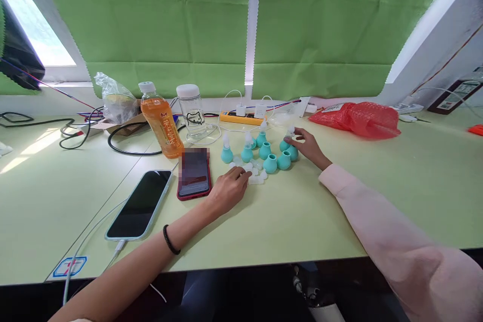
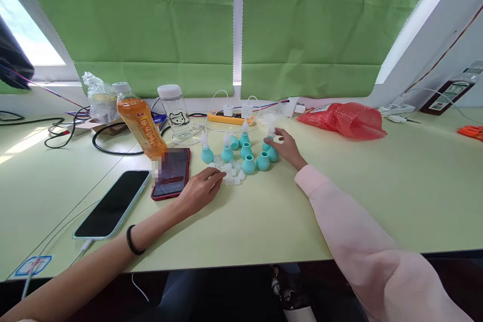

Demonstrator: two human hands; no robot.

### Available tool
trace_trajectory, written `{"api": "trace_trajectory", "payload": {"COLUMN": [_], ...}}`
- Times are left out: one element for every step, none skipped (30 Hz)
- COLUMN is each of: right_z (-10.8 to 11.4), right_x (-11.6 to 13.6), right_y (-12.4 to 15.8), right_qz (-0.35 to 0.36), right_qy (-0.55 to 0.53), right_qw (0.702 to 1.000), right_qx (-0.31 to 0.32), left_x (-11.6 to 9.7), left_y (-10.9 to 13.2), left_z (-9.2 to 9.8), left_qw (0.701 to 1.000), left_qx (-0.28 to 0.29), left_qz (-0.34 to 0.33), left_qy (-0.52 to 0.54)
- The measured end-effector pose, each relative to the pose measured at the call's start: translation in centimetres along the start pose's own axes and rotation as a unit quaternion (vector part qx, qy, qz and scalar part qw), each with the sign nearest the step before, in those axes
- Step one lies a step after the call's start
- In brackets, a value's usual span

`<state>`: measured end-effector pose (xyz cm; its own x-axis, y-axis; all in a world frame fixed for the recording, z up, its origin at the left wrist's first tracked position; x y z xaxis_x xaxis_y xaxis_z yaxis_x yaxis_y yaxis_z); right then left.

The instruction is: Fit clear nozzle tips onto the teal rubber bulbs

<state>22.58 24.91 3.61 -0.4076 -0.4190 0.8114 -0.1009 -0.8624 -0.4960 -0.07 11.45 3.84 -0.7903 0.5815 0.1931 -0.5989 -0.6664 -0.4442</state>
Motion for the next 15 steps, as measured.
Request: {"api": "trace_trajectory", "payload": {"right_z": [-0.5,-0.9,-1.0,-0.9,-0.5,0.1,1.0,2.0,3.0,3.7,3.8,3.4,2.3,0.3,-2.1], "right_x": [-0.2,-0.4,-0.3,-0.1,0.2,0.8,1.9,3.3,5.1,7.2,9.3,11.1,12.7,14.2,15.8], "right_y": [0.1,0.2,0.3,0.4,0.4,0.5,0.7,1.2,2.0,3.1,4.3,5.6,6.8,8.1,9.8], "right_qz": [-0.005,-0.007,-0.005,0.000,0.004,0.015,0.038,0.071,0.118,0.175,0.224,0.257,0.277,0.296,0.330], "right_qy": [0.001,0.001,0.000,-0.002,-0.002,-0.003,-0.005,-0.008,-0.015,-0.024,-0.032,-0.036,-0.028,-0.009,0.013], "right_qw": [1.000,1.000,1.000,1.000,1.000,0.999,0.997,0.991,0.981,0.966,0.955,0.949,0.951,0.953,0.943], "right_qx": [0.012,0.018,0.017,0.008,-0.006,-0.032,-0.069,-0.109,-0.155,-0.188,-0.193,-0.178,-0.134,-0.057,0.038], "left_x": [0.2,0.4,0.5,0.6,0.8,0.9,1.1,1.3,1.5,1.7,1.9,2.0,2.0,2.0,1.8], "left_y": [0.1,0.2,0.2,0.3,0.3,0.4,0.4,0.5,0.6,0.6,0.7,0.7,0.8,0.9,0.9], "left_z": [0.5,1.0,1.4,1.9,2.2,2.5,2.7,2.9,3.0,2.9,2.9,2.8,2.8,2.8,2.8], "left_qw": [0.999,0.998,0.995,0.992,0.989,0.986,0.983,0.979,0.975,0.970,0.966,0.962,0.957,0.953,0.948], "left_qx": [-0.021,-0.040,-0.055,-0.067,-0.077,-0.085,-0.091,-0.094,-0.094,-0.091,-0.086,-0.081,-0.076,-0.072,-0.068], "left_qz": [0.012,0.021,0.027,0.032,0.040,0.048,0.057,0.066,0.078,0.089,0.098,0.105,0.107,0.102,0.091], "left_qy": [0.027,0.054,0.076,0.097,0.116,0.134,0.152,0.170,0.188,0.205,0.222,0.239,0.257,0.277,0.298]}}
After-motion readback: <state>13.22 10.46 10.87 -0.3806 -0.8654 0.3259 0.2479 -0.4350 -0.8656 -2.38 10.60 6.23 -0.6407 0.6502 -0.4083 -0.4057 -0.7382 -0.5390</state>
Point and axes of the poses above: each hand's wrist, its own y-axis away from the middle knuckle, its own z-axis out of the back of the hand, x = y × z, the point moved 10 cm from there along -y, towards the middle knuckle, and after that the axes turned 14 degrees about -y, right-handed, at the moved point
